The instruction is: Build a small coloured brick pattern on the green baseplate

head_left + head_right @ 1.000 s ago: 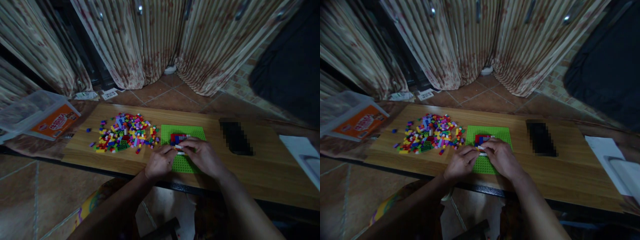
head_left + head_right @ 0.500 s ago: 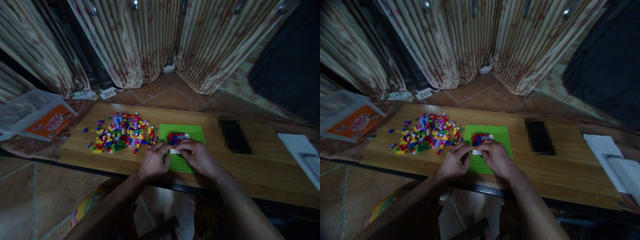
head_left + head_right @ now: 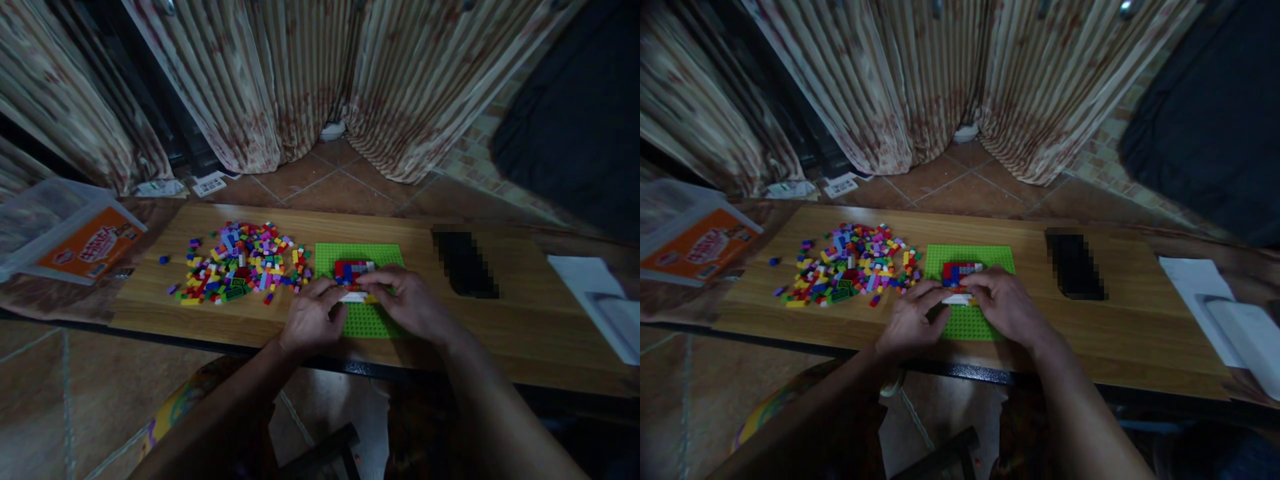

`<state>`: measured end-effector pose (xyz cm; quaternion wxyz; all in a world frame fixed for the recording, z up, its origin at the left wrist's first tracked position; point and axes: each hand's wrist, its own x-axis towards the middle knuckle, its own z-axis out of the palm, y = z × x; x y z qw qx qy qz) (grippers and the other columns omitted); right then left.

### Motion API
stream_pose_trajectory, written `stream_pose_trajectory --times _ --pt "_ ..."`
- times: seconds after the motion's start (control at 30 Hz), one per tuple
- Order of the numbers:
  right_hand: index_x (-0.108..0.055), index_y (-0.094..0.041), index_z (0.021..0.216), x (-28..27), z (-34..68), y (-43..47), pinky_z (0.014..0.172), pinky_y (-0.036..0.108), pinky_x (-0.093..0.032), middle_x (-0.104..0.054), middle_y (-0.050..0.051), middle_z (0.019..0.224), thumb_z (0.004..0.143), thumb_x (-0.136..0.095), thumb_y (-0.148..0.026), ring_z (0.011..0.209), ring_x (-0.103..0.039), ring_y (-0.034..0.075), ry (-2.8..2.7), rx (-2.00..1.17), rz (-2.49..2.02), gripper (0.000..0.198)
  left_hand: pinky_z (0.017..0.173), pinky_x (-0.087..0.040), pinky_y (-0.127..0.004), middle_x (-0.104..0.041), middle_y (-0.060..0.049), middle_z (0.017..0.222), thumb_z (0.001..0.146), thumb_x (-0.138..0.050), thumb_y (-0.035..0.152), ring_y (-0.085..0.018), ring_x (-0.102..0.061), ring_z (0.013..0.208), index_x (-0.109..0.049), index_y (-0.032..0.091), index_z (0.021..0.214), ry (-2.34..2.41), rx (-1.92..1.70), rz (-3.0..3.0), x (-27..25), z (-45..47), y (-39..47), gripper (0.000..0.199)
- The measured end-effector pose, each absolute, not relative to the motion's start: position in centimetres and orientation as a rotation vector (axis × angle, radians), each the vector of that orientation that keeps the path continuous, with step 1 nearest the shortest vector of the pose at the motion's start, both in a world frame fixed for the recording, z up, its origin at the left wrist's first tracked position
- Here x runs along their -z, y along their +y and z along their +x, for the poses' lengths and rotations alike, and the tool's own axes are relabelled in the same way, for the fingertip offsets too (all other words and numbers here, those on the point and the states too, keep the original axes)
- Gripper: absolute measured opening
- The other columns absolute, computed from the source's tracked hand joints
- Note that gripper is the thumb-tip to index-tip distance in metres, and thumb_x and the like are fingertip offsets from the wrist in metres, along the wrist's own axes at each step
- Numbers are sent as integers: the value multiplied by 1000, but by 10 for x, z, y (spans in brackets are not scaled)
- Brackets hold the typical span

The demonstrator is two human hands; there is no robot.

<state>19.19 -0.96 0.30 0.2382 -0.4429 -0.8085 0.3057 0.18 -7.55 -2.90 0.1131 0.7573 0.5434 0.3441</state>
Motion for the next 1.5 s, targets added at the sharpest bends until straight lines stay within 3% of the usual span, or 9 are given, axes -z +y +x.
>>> stream_pose_trajectory --times 0.4,0.77,0.97,1.07,1.23,1.33,1.5 --pt "-72 -27 100 -1 193 -9 87 40 -46 -71 3 94 80 -62 -15 96 -58 21 -2273 -850 -1088 26 86 -46 -38 -66 -4 98 84 -59 25 -21 -57 93 -68 22 103 1649 -959 2268 28 9 -70 20" --pt "-72 -27 95 -7 198 -8 81 38 -45 -70 2 82 79 -61 -15 89 -57 21 -2320 -780 -1079 23 88 -41 -43 -65 -5 105 88 -54 26 -22 -54 96 -68 24 105 1660 -915 2400 30 12 -71 21" --pt "-71 -27 97 -4 200 -8 86 37 -46 -71 2 98 79 -61 -21 93 -62 20 -2194 -883 -1156 22 88 -40 -42 -65 -5 105 91 -51 27 -22 -54 95 -68 23 105 1645 -875 2497 29 13 -70 22" --pt "-71 -25 92 -4 201 -6 78 34 -48 -73 2 94 81 -59 -29 85 -65 20 -2055 -879 -1319 17 86 -40 -41 -67 -4 102 91 -51 26 -21 -54 94 -68 23 104 1630 -914 2503 30 13 -70 22" --pt "-68 -22 66 -5 204 -2 54 29 -39 -67 1 61 76 -64 -46 56 -58 17 -2085 -832 -1597 26 85 -39 -39 -68 -3 100 92 -50 26 -21 -54 94 -68 24 104 1630 -909 2492 33 13 -69 22" --pt "-66 -22 61 -5 205 -2 50 28 -34 -61 -1 53 72 -65 -52 50 -53 15 -2139 -834 -1666 32 84 -39 -39 -68 -3 99 92 -50 25 -21 -54 93 -68 23 104 1622 -906 2515 32 13 -69 22" --pt "-67 -21 64 -7 202 -3 52 27 -33 -62 -1 56 73 -65 -50 52 -54 14 -2169 -822 -1709 30 84 -39 -39 -68 -4 100 91 -50 23 -21 -54 91 -68 22 103 1624 -868 2555 31 14 -68 22"
